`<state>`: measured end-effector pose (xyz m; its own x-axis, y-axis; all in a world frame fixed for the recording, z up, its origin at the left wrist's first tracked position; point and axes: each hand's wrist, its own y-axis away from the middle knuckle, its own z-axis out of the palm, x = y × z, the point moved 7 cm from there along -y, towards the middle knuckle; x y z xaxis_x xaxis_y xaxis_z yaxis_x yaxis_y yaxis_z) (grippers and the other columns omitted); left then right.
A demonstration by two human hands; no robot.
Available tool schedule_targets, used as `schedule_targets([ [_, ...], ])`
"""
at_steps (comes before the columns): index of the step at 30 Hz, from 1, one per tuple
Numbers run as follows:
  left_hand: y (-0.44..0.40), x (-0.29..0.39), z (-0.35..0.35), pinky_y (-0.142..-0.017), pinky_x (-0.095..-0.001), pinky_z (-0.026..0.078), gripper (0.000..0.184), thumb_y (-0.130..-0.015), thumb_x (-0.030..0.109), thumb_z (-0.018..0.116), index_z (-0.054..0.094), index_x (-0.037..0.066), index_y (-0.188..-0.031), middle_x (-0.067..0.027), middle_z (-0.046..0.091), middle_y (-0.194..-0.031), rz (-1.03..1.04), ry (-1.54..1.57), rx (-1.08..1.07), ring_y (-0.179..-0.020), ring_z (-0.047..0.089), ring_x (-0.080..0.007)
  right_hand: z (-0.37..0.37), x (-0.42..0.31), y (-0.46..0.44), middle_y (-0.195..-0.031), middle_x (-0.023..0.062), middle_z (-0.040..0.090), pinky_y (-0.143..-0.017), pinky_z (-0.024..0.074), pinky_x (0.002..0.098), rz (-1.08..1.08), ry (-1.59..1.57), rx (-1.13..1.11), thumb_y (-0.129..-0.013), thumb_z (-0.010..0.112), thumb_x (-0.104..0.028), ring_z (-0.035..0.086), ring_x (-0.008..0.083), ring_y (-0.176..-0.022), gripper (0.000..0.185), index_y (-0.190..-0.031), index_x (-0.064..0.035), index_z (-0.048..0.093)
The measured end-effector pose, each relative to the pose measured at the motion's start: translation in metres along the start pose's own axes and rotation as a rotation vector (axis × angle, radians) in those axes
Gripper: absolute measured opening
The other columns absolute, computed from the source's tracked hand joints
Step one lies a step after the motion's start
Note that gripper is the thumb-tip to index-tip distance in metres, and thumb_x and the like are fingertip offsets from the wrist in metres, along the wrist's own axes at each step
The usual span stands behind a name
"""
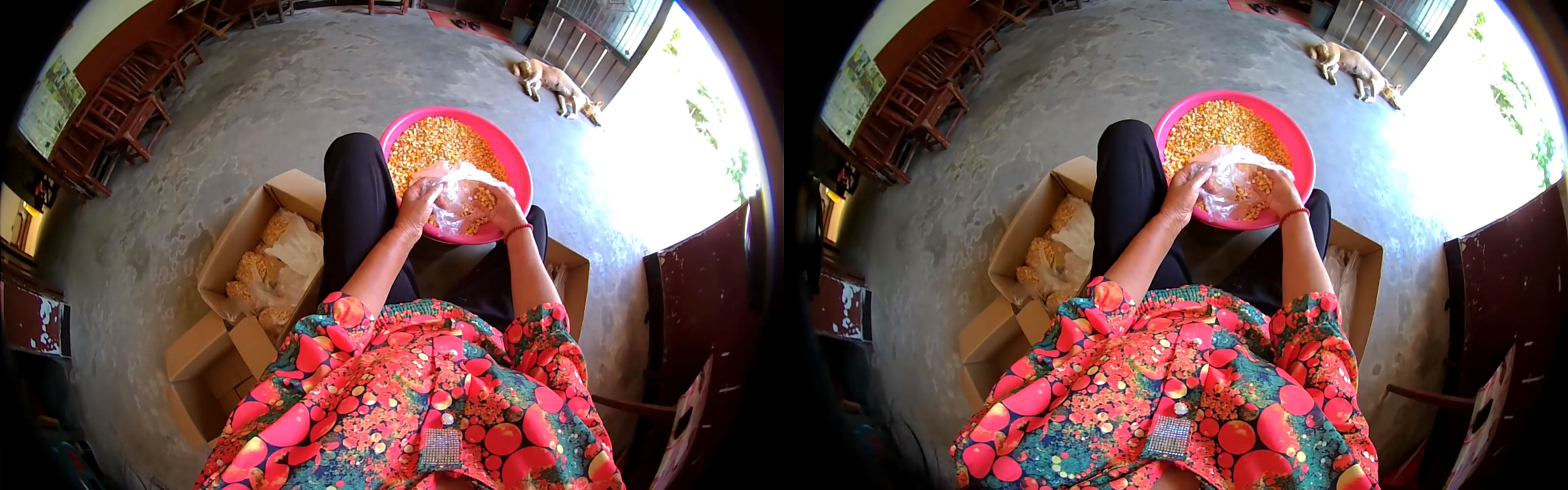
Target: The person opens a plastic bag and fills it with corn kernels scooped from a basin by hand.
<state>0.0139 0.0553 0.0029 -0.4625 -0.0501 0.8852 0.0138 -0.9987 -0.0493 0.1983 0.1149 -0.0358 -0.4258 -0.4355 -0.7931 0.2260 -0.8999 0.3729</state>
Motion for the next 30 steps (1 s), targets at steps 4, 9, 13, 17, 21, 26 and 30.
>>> schedule_targets([
  [4,-0.003,-0.002,0.000,-0.050,-0.0195,0.040,0.009,-0.082,0.013,0.049,0.056,0.007,-0.084,0.0008,0.052,-0.062,0.033,0.000,0.012,-0.055,0.049,-0.0068,0.025,-0.022,0.013,-0.104,0.0070,0.052,-0.072,0.0464,0.0285,-0.409,0.644,-0.209,-0.080,0.052,-0.012,0.050,0.0124,-0.093,0.021,-0.100,-0.0060,0.053],
  [9,-0.005,-0.004,-0.002,-0.051,-0.0201,0.042,0.009,-0.082,0.012,0.050,0.057,0.007,-0.086,0.0004,0.052,-0.062,0.033,0.037,0.021,-0.054,0.049,-0.0071,0.007,-0.002,0.000,-0.086,0.0052,0.058,-0.059,0.0424,0.0206,-0.068,0.121,-0.146,-0.079,0.050,-0.018,0.054,0.0094,-0.074,0.017,-0.091,-0.0064,0.057],
  [13,-0.003,-0.005,-0.003,-0.049,-0.0189,0.041,0.013,-0.083,0.014,0.049,0.056,0.006,-0.090,0.0006,0.052,-0.061,-0.004,0.025,0.010,-0.053,0.050,-0.0069,0.012,-0.007,0.005,-0.059,0.0005,0.051,-0.047,0.0367,0.0193,-0.124,0.487,-0.061,-0.076,0.051,-0.015,0.048,0.0076,-0.052,0.013,-0.079,-0.0053,0.059],
  [17,-0.004,-0.007,-0.005,-0.048,-0.0182,0.041,0.018,-0.085,0.021,0.048,0.056,0.006,-0.091,0.0003,0.052,-0.061,-0.002,0.040,0.017,-0.053,0.051,-0.0075,0.035,-0.002,0.020,-0.055,0.0007,0.049,-0.046,0.0379,0.0212,-0.150,0.897,-0.150,-0.071,0.052,-0.012,0.046,0.0084,-0.049,0.015,-0.079,-0.0041,0.061],
  [21,-0.005,-0.006,-0.007,-0.049,-0.0193,0.043,0.021,-0.086,0.025,0.047,0.056,0.006,-0.092,-0.0002,0.053,-0.062,0.023,0.075,0.028,-0.054,0.052,-0.0080,0.047,0.005,0.011,-0.067,0.0100,0.060,-0.055,0.0462,0.0291,-0.679,1.404,-0.270,-0.067,0.053,-0.015,0.058,0.0166,-0.060,0.026,-0.091,-0.0070,0.062],
  [26,-0.018,-0.012,-0.020,-0.049,-0.0234,0.045,0.023,-0.088,0.025,0.042,0.055,0.006,-0.090,-0.0039,0.057,-0.067,-0.089,0.200,0.135,-0.056,0.056,-0.0128,0.039,0.001,0.015,-0.066,0.0101,0.061,-0.061,0.0472,0.0326,-0.476,1.608,-0.022,-0.071,0.054,-0.021,0.060,0.0222,-0.065,0.018,-0.076,-0.0078,0.064],
  [30,-0.042,0.010,-0.025,-0.052,-0.0255,0.046,0.028,-0.089,0.032,0.036,0.049,0.008,-0.095,-0.0096,0.061,-0.078,-0.071,0.363,0.135,-0.062,0.058,-0.0166,0.024,-0.023,0.012,-0.066,0.0127,0.059,-0.056,0.0439,0.0347,-0.597,1.555,0.246,-0.071,0.056,-0.024,0.058,0.0252,-0.061,0.018,-0.076,-0.0081,0.063],
])
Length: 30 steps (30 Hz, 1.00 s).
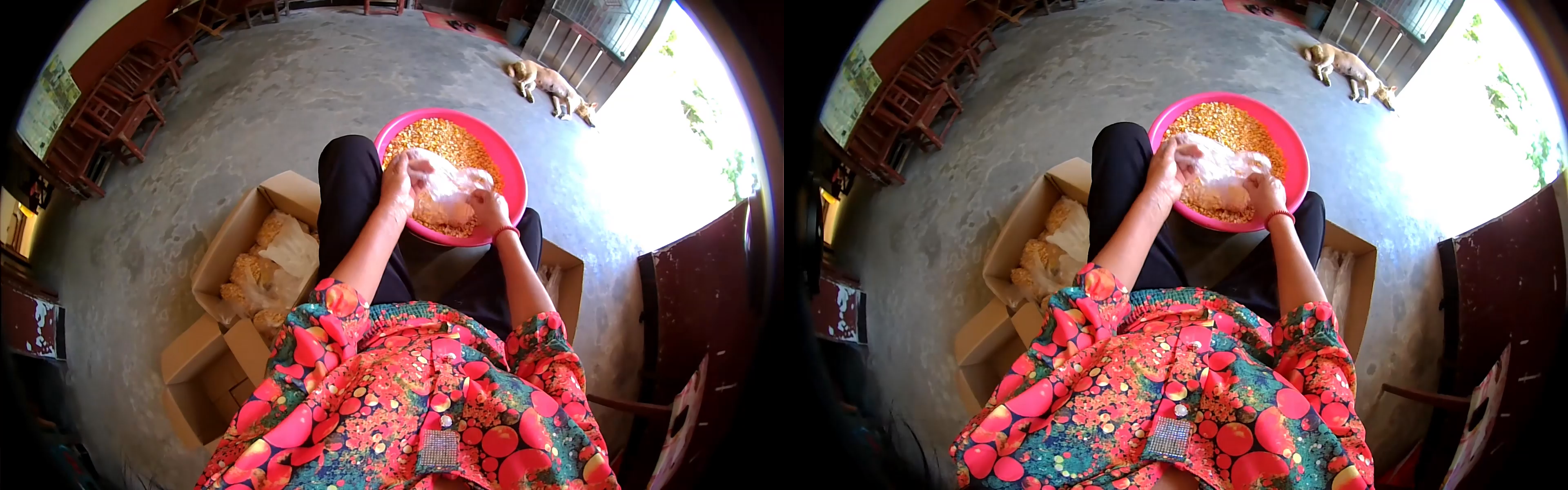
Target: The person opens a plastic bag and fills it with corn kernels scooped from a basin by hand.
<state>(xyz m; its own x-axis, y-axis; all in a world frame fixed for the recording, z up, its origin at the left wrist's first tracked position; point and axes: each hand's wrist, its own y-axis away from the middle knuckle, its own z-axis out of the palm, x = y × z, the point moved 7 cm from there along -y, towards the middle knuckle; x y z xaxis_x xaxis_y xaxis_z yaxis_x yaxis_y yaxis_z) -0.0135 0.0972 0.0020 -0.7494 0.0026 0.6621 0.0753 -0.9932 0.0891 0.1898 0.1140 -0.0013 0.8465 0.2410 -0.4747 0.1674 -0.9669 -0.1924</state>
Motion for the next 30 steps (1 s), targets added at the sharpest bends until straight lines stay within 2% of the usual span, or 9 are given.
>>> schedule_targets([
  [7,-0.042,0.075,0.033,-0.053,-0.0296,0.047,0.031,-0.091,0.034,0.027,0.043,0.007,-0.095,-0.0145,0.059,-0.081,0.177,0.121,-0.006,-0.068,0.060,-0.0242,-0.045,-0.038,-0.057,-0.064,0.0162,0.057,-0.052,0.0417,0.0318,-0.075,-0.344,0.151,-0.075,0.054,-0.024,0.057,0.0252,-0.058,0.021,-0.074,-0.0044,0.062],
  [13,-0.041,0.121,0.060,-0.062,-0.0329,0.047,0.031,-0.091,0.031,0.029,0.047,0.007,-0.097,-0.0151,0.059,-0.084,0.233,0.057,-0.097,-0.079,0.059,-0.0253,-0.109,-0.091,-0.062,-0.066,0.0146,0.058,-0.056,0.0432,0.0327,-0.160,-0.224,0.440,-0.075,0.054,-0.024,0.057,0.0276,-0.061,0.020,-0.077,-0.0062,0.062],
  [17,-0.034,0.106,0.042,-0.060,-0.0312,0.046,0.027,-0.089,0.031,0.036,0.051,0.009,-0.095,-0.0090,0.059,-0.082,0.156,-0.003,-0.218,-0.074,0.058,-0.0198,-0.097,-0.079,-0.046,-0.070,0.0138,0.059,-0.060,0.0444,0.0298,-0.132,-0.199,0.319,-0.076,0.054,-0.020,0.058,0.0252,-0.063,0.017,-0.083,-0.0080,0.063],
  [18,-0.032,0.096,0.037,-0.059,-0.0307,0.045,0.025,-0.088,0.031,0.039,0.052,0.009,-0.093,-0.0062,0.059,-0.080,0.122,-0.024,-0.288,-0.070,0.057,-0.0179,-0.085,-0.073,-0.040,-0.073,0.0089,0.062,-0.060,0.0440,0.0261,-0.137,-0.277,0.184,-0.077,0.053,-0.016,0.058,0.0128,-0.066,0.018,-0.087,-0.0044,0.062],
  [19,-0.032,0.082,0.027,-0.057,-0.0270,0.047,0.024,-0.087,0.032,0.042,0.054,0.011,-0.090,-0.0016,0.056,-0.071,0.079,0.039,-0.253,-0.058,0.053,-0.0124,-0.075,-0.057,-0.037,-0.073,0.0089,0.062,-0.060,0.0440,0.0261,-0.133,-0.278,0.184,-0.077,0.053,-0.016,0.058,0.0128,-0.066,0.018,-0.087,-0.0044,0.062],
  [23,0.007,0.058,0.024,-0.054,-0.0261,0.043,0.012,-0.081,0.018,0.047,0.054,0.009,-0.084,0.0001,0.051,-0.071,-0.076,0.020,-0.022,-0.057,0.047,-0.0108,-0.038,-0.012,-0.019,-0.083,0.0040,0.058,-0.062,0.0435,0.0224,0.014,-0.892,0.030,-0.076,0.049,-0.007,0.054,0.0101,-0.075,0.017,-0.090,-0.0004,0.058],
  [25,0.014,0.046,0.022,-0.054,-0.0253,0.043,0.008,-0.078,0.014,0.048,0.054,0.009,-0.080,0.0003,0.051,-0.071,-0.143,-0.026,-0.045,-0.056,0.046,-0.0101,-0.030,0.021,-0.002,-0.077,0.0036,0.056,-0.057,0.0438,0.0233,0.345,-1.250,0.285,-0.074,0.049,-0.004,0.053,0.0105,-0.068,0.012,-0.083,-0.0016,0.057],
  [27,0.017,0.045,0.030,-0.055,-0.0254,0.044,0.006,-0.072,0.008,0.047,0.052,0.010,-0.072,0.0002,0.051,-0.072,-0.069,-0.184,-0.173,-0.055,0.045,-0.0103,-0.008,0.057,-0.005,-0.070,0.0028,0.055,-0.051,0.0432,0.0244,0.416,-1.247,0.313,-0.072,0.049,-0.002,0.052,0.0122,-0.060,0.011,-0.080,-0.0026,0.056],
  [30,0.020,0.035,0.026,-0.050,-0.0222,0.043,0.008,-0.068,0.003,0.051,0.051,0.011,-0.070,0.0021,0.050,-0.065,0.039,-0.349,-0.142,-0.051,0.046,-0.0083,0.015,0.043,-0.010,-0.067,0.0148,0.061,-0.060,0.0473,0.0325,0.135,-0.333,-0.134,-0.067,0.054,-0.013,0.060,0.0239,-0.066,0.014,-0.075,-0.0054,0.063],
])
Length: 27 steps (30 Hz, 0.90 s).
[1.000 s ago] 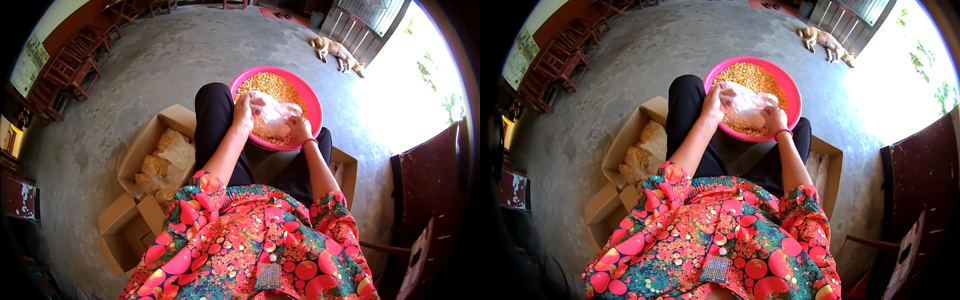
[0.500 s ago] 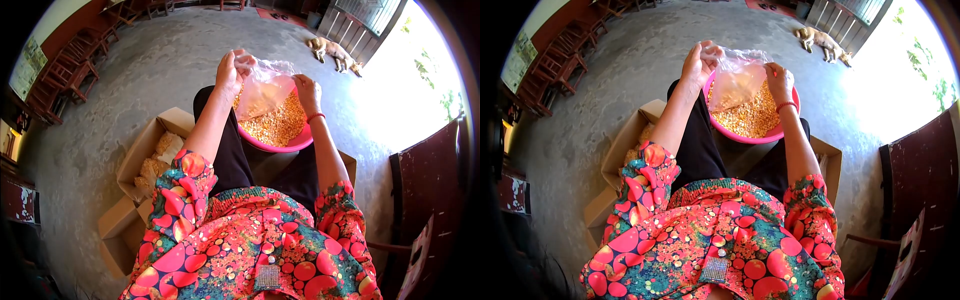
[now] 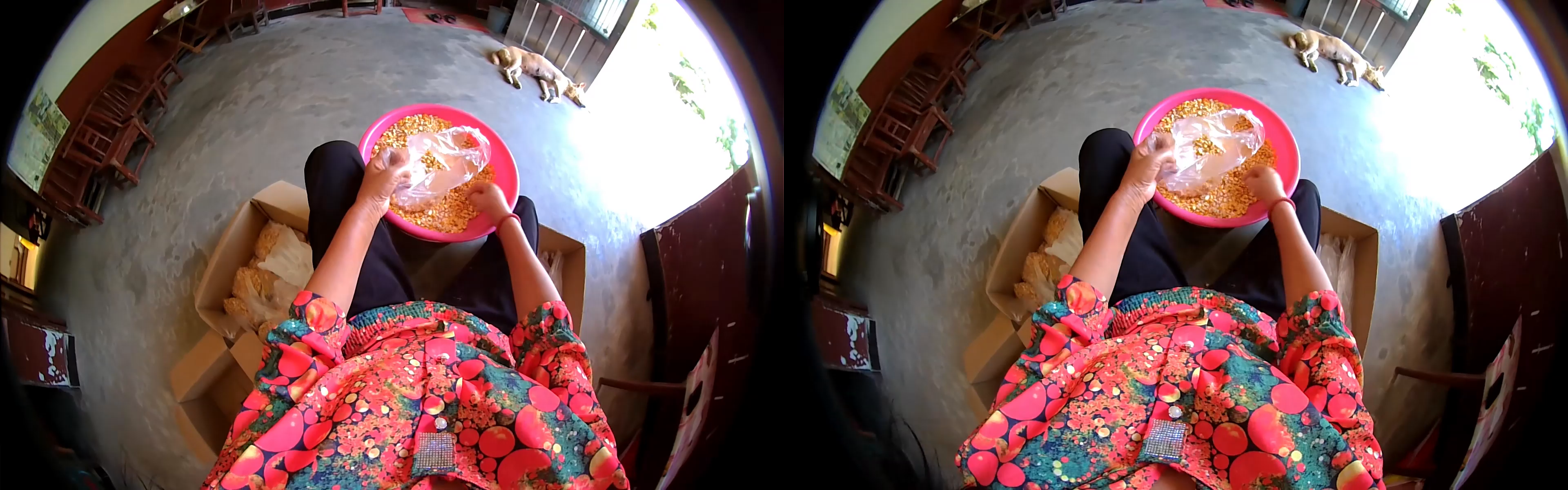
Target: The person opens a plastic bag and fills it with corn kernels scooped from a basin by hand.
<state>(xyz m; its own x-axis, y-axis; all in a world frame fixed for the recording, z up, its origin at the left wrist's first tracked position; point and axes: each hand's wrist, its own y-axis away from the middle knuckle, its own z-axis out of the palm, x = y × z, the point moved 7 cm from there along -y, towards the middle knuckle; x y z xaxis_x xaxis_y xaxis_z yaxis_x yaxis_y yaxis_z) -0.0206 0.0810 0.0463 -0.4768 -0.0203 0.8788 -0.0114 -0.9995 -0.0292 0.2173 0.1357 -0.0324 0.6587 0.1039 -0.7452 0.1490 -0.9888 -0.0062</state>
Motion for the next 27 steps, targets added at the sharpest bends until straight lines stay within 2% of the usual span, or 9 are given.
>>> schedule_targets([
  [3,0.006,-0.007,-0.003,-0.045,-0.0190,0.040,0.012,-0.068,0.002,0.058,0.052,0.011,-0.070,0.0042,0.049,-0.060,0.065,-0.146,0.057,-0.051,0.047,-0.0057,0.044,0.005,-0.003,-0.085,0.0165,0.061,-0.071,0.0445,0.0355,-0.068,0.528,-0.308,-0.063,0.053,-0.019,0.057,0.0311,-0.078,0.029,-0.087,-0.0037,0.062],
  [6,0.018,-0.014,0.003,-0.047,-0.0195,0.040,0.011,-0.082,0.017,0.054,0.057,0.008,-0.078,0.0031,0.051,-0.063,0.040,-0.050,0.100,-0.052,0.046,-0.0037,0.092,0.015,-0.010,-0.096,0.0189,0.058,-0.076,0.0443,0.0361,-0.084,0.606,-0.440,-0.065,0.049,-0.018,0.056,0.0317,-0.089,0.034,-0.092,-0.0018,0.061],
  [10,0.013,-0.033,0.001,-0.051,-0.0169,0.039,0.022,-0.086,0.026,0.048,0.059,0.007,-0.087,0.0034,0.052,-0.068,0.076,-0.073,0.042,-0.055,0.044,-0.0017,0.135,0.011,-0.016,-0.106,0.0146,0.055,-0.084,0.0392,0.0338,-0.225,0.395,-0.393,-0.073,0.053,-0.027,0.052,0.0285,-0.094,0.037,-0.105,-0.0069,0.056],
  [13,0.020,-0.034,0.006,-0.050,-0.0173,0.040,0.023,-0.086,0.027,0.047,0.059,0.007,-0.086,0.0028,0.053,-0.070,-0.052,-0.066,-0.020,-0.054,0.044,-0.0030,0.087,-0.067,0.027,-0.109,0.0131,0.054,-0.087,0.0366,0.0330,-0.246,0.286,-0.336,-0.074,0.054,-0.030,0.050,0.0256,-0.100,0.041,-0.109,-0.0082,0.053],
  [21,0.023,-0.035,0.019,-0.059,-0.0242,0.049,0.027,-0.087,0.026,0.045,0.052,0.004,-0.102,-0.0059,0.058,-0.090,0.025,-0.026,-0.103,-0.071,0.058,-0.0124,0.095,-0.042,0.012,-0.112,0.0082,0.052,-0.091,0.0325,0.0284,-0.196,0.147,-0.397,-0.079,0.049,-0.019,0.046,0.0194,-0.104,0.039,-0.114,-0.0040,0.048],
  [23,0.022,-0.036,0.018,-0.064,-0.0246,0.049,0.026,-0.087,0.022,0.044,0.050,0.004,-0.105,-0.0065,0.057,-0.091,0.040,-0.032,-0.100,-0.074,0.058,-0.0128,0.077,-0.046,0.016,-0.090,0.0094,0.058,-0.067,0.0453,0.0297,-0.255,0.189,-0.401,-0.080,0.045,-0.015,0.055,0.0203,-0.075,0.027,-0.104,-0.0042,0.052],
  [25,0.022,-0.034,0.017,-0.068,-0.0232,0.046,0.023,-0.088,0.019,0.042,0.056,0.002,-0.095,-0.0054,0.059,-0.086,0.064,-0.014,-0.064,-0.073,0.056,-0.0106,0.083,0.028,0.003,-0.069,0.0100,0.054,-0.040,0.0372,0.0256,0.557,-0.740,-0.484,-0.080,0.044,-0.014,0.048,0.0166,-0.049,0.013,-0.081,-0.0048,0.053],
  [26,0.023,-0.033,0.017,-0.068,-0.0232,0.046,0.023,-0.088,0.019,0.042,0.056,0.002,-0.095,-0.0054,0.059,-0.086,0.066,-0.010,-0.057,-0.073,0.056,-0.0106,0.070,0.008,0.010,-0.054,0.0022,0.040,-0.032,0.0173,0.0181,0.608,-0.950,-0.286,-0.079,0.047,-0.014,0.028,0.0061,-0.036,0.011,-0.070,-0.0081,0.046],
  [27,0.024,-0.033,0.017,-0.066,-0.0233,0.047,0.022,-0.088,0.017,0.041,0.055,0.002,-0.095,-0.0059,0.059,-0.084,0.061,0.032,-0.061,-0.071,0.057,-0.0109,0.050,-0.011,0.022,-0.057,0.0028,0.044,-0.032,0.0215,0.0185,0.590,-1.082,-0.157,-0.078,0.048,-0.014,0.031,0.0075,-0.038,0.008,-0.075,-0.0068,0.046],
])
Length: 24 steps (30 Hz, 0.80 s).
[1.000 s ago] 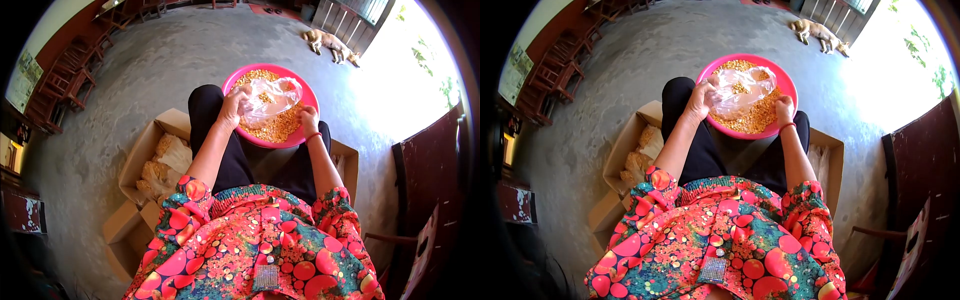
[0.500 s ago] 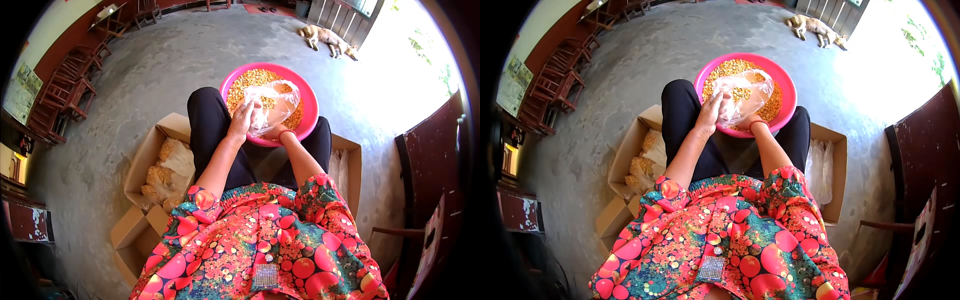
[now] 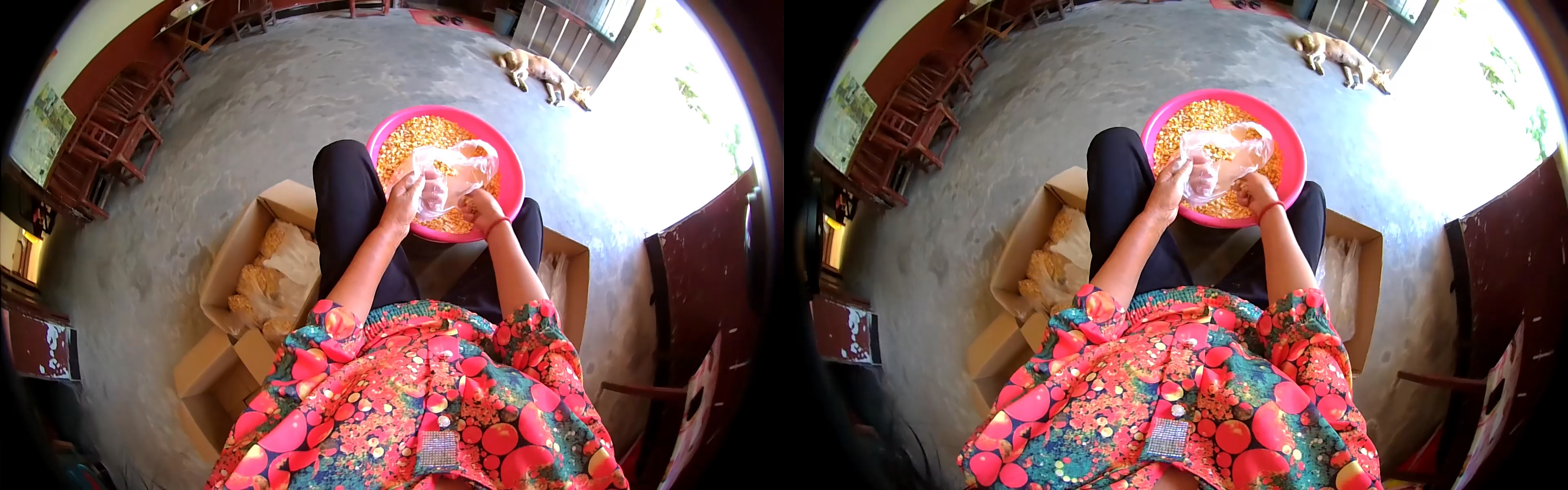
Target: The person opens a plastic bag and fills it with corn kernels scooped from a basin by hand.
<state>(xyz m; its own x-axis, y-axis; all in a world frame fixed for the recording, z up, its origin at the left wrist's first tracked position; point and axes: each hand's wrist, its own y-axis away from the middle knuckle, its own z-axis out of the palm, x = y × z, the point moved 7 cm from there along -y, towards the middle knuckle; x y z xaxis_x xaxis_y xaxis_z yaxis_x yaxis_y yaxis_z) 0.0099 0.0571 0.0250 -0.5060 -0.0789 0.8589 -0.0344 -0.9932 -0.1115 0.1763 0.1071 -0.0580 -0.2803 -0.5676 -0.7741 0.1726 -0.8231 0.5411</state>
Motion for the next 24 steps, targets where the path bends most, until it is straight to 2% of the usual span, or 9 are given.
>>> schedule_targets([
  [3,0.000,-0.002,0.001,-0.061,-0.0234,0.048,0.019,-0.088,0.013,0.039,0.053,0.002,-0.094,-0.0063,0.059,-0.080,0.001,0.060,-0.002,-0.065,0.057,-0.0114,0.003,-0.011,0.019,-0.060,0.0018,0.045,-0.032,0.0215,0.0178,-0.040,-0.209,0.086,-0.080,0.047,-0.018,0.030,0.0077,-0.037,0.011,-0.077,-0.0074,0.045],
  [9,-0.001,-0.019,-0.004,-0.060,-0.0230,0.048,0.018,-0.087,0.013,0.042,0.055,0.002,-0.093,-0.0052,0.060,-0.075,-0.081,0.055,-0.014,-0.064,0.058,-0.0106,0.003,-0.015,0.033,-0.057,0.0006,0.039,-0.031,0.0188,0.0187,-0.091,-0.638,-0.235,-0.086,0.038,-0.022,0.026,0.0061,-0.039,0.017,-0.077,-0.0089,0.044],
  [14,0.000,-0.017,-0.010,-0.056,-0.0236,0.048,0.021,-0.086,0.021,0.045,0.057,0.004,-0.084,-0.0054,0.060,-0.071,-0.073,0.078,0.103,-0.059,0.058,-0.0104,0.031,-0.047,0.052,-0.058,0.0004,0.039,-0.032,0.0193,0.0179,-0.206,-0.605,-0.268,-0.087,0.040,-0.021,0.026,0.0057,-0.039,0.017,-0.077,-0.0079,0.044],
  [17,0.003,-0.014,-0.007,-0.054,-0.0241,0.048,0.028,-0.087,0.028,0.044,0.056,0.005,-0.077,-0.0059,0.060,-0.068,-0.143,0.071,0.065,-0.057,0.058,-0.0114,0.066,-0.061,0.050,-0.059,-0.0001,0.040,-0.035,0.0215,0.0175,-0.223,-0.464,-0.292,-0.085,0.043,-0.017,0.026,0.0048,-0.040,0.012,-0.079,-0.0064,0.045],
  [18,0.003,-0.014,-0.006,-0.053,-0.0244,0.048,0.032,-0.087,0.032,0.043,0.055,0.006,-0.074,-0.0063,0.059,-0.067,-0.161,0.053,0.046,-0.056,0.057,-0.0123,0.069,-0.062,0.041,-0.065,0.0029,0.046,-0.042,0.0328,0.0181,-0.267,-0.384,-0.308,-0.084,0.043,-0.016,0.037,0.0079,-0.047,0.013,-0.085,-0.0045,0.049],
  [20,0.003,-0.012,-0.008,-0.052,-0.0247,0.048,0.033,-0.087,0.033,0.041,0.055,0.006,-0.074,-0.0066,0.059,-0.066,-0.134,0.064,0.065,-0.056,0.057,-0.0131,0.074,-0.057,0.023,-0.078,0.0086,0.054,-0.060,0.0429,0.0243,-0.250,-0.339,-0.175,-0.083,0.045,-0.015,0.051,0.0140,-0.066,0.020,-0.094,-0.0004,0.053],
  [21,0.002,-0.010,-0.009,-0.052,-0.0250,0.048,0.035,-0.087,0.035,0.040,0.054,0.006,-0.073,-0.0069,0.058,-0.065,-0.110,0.078,0.084,-0.056,0.057,-0.0139,0.076,-0.057,0.022,-0.078,0.0086,0.054,-0.060,0.0429,0.0243,-0.249,-0.339,-0.176,-0.083,0.045,-0.015,0.051,0.0140,-0.066,0.020,-0.094,-0.0004,0.053],
  [23,-0.002,-0.010,-0.014,-0.052,-0.0253,0.048,0.035,-0.088,0.035,0.039,0.054,0.006,-0.073,-0.0069,0.058,-0.063,-0.077,0.089,0.117,-0.056,0.057,-0.0141,0.080,-0.066,0.026,-0.095,0.0118,0.056,-0.077,0.0418,0.0285,-0.452,0.254,-0.131,-0.081,0.047,-0.013,0.053,0.0190,-0.086,0.027,-0.102,0.0013,0.054],
  [24,-0.004,-0.009,-0.017,-0.052,-0.0255,0.048,0.036,-0.088,0.035,0.039,0.053,0.006,-0.073,-0.0069,0.057,-0.062,-0.042,0.100,0.147,-0.056,0.057,-0.0143,0.078,-0.065,0.027,-0.095,0.0118,0.056,-0.077,0.0418,0.0285,-0.449,0.255,-0.128,-0.081,0.047,-0.013,0.053,0.0190,-0.086,0.027,-0.102,0.0013,0.054],
])
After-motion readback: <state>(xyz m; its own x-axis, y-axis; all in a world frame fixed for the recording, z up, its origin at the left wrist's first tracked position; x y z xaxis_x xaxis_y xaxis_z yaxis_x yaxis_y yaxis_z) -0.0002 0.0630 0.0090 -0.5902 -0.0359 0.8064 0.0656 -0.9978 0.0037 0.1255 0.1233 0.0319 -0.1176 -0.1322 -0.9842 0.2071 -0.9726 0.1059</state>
